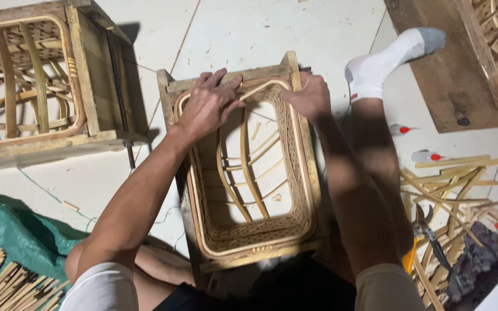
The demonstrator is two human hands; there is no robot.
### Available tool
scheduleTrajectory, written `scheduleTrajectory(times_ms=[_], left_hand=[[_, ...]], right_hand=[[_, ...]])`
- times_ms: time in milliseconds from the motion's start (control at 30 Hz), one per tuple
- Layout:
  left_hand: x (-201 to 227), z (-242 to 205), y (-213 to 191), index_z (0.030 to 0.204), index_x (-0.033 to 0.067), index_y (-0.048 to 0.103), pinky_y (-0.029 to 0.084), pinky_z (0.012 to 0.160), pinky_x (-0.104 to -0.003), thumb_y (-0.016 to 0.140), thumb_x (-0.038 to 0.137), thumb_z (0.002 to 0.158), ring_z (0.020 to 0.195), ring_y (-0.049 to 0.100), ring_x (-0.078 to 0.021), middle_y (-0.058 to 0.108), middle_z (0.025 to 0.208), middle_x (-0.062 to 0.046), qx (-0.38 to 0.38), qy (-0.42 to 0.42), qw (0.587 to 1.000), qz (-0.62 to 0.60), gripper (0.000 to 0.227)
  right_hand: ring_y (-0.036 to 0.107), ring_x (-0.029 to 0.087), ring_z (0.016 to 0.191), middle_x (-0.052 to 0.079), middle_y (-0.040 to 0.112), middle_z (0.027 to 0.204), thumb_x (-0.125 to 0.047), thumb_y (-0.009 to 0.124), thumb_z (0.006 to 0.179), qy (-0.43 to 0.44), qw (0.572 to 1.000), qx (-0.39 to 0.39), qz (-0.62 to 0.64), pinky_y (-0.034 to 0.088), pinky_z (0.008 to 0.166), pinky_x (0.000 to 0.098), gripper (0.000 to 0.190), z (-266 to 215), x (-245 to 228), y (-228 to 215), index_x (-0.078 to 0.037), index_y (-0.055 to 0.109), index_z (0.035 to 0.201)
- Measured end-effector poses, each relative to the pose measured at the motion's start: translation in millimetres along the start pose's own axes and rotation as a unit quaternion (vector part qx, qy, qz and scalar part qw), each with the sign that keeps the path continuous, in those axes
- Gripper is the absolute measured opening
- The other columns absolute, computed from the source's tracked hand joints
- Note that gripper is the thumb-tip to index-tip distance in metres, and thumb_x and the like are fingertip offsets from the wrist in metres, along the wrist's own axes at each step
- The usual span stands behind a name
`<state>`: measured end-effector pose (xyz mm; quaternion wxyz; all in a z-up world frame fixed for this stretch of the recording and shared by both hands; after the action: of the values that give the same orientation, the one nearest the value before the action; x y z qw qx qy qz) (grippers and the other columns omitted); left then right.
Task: The person sits on the floor and assembles a rectangular woven basket. They apply glue to the frame, insert a curved bamboo strip, and use a hammer to secure it. The person then weaves a long bamboo strip around the basket's rim and trims the excess with pliers.
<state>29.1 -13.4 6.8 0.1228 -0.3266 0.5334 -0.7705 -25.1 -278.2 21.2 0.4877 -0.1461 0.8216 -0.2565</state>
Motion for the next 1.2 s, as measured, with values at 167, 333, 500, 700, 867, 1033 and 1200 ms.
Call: scheduleTrajectory(times_ms=[167,333,500,700,867,1033,1200], left_hand=[[13,-5,-4,0.108,0.007,0.077,0.033,0.121,-0.063,0.072,0.034,0.101,0.137,0.053,-0.0418,0.076,0.116,-0.016,-0.017,-0.02,0.999,-0.028,0.028],[24,-39,-3,0.123,0.0065,0.074,0.036,0.114,-0.063,0.075,0.029,0.102,0.136,0.051,-0.0487,0.071,0.13,-0.019,0.023,-0.043,0.997,-0.066,0.031],[26,-43,-9,0.129,-0.0003,0.071,0.044,0.101,-0.057,0.079,0.011,0.098,0.121,0.054,-0.0536,0.066,0.126,-0.03,0.063,0.046,0.995,-0.057,0.033],[-13,-56,12,0.119,-0.0005,0.064,0.05,0.095,-0.047,0.071,0.01,0.107,0.105,0.059,-0.0339,0.069,0.111,-0.017,0.009,0.072,0.997,0.04,0.017],[-41,-51,57,0.126,-0.0016,0.061,0.051,0.082,-0.038,0.066,0.01,0.113,0.096,0.06,-0.0222,0.066,0.107,-0.015,-0.002,-0.002,0.986,-0.168,0.019],[-11,-62,10,0.113,-0.0044,0.064,0.051,0.086,-0.041,0.066,0.003,0.108,0.099,0.062,-0.0304,0.065,0.102,-0.017,0.005,0.067,0.997,-0.04,0.009],[20,-54,-13,0.118,0.0051,0.074,0.056,0.084,-0.048,0.072,0.016,0.106,0.1,0.068,-0.0388,0.074,0.112,-0.019,0.011,0.008,0.999,0.046,0.016]], right_hand=[[0.073,0.015,0.076,0.007,0.076,0.091,-0.033,0.078,0.09,-0.05,0.994,-0.083,0.039,0.06,0.068,0.0309,0.047,-31,12,-8,-0.003,0.066,0.123],[0.07,0.019,0.093,0.014,0.075,0.103,-0.029,0.075,0.093,-0.09,0.974,-0.205,-0.033,0.057,0.082,0.0336,0.043,-159,89,-25,0.0,0.066,0.123],[0.065,0.018,0.13,0.013,0.067,0.142,-0.015,0.065,0.105,-0.135,0.971,0.111,0.161,0.051,0.111,0.0317,0.032,-343,187,-75,0.0,0.067,0.133],[0.073,0.024,0.089,0.011,0.078,0.095,-0.022,0.068,0.101,0.21,0.917,0.303,-0.151,0.054,0.086,0.0421,0.023,-489,304,-100,-0.009,0.077,0.118],[0.066,0.039,0.107,0.021,0.071,0.115,-0.024,0.069,0.099,0.17,0.963,0.165,-0.129,0.054,0.089,0.0471,0.025,-471,366,-21,-0.014,0.072,0.121],[0.07,0.033,0.11,0.017,0.073,0.12,-0.002,0.057,0.093,0.132,0.978,0.135,-0.091,0.055,0.09,0.0424,0.032,-431,382,16,-0.005,0.07,0.122],[0.073,0.032,0.099,0.019,0.078,0.112,-0.01,0.064,0.092,0.098,0.991,0.018,0.091,0.057,0.087,0.041,0.035,-419,388,-3,-0.001,0.067,0.125]])
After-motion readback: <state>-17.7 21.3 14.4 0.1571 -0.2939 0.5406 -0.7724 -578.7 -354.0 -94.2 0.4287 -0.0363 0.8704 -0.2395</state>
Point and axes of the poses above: each hand's wrist, its own z-axis towards the middle knuckle, its own y-axis out of the palm, x = y × z, the point moved 1 cm from there along z, towards the middle knuckle
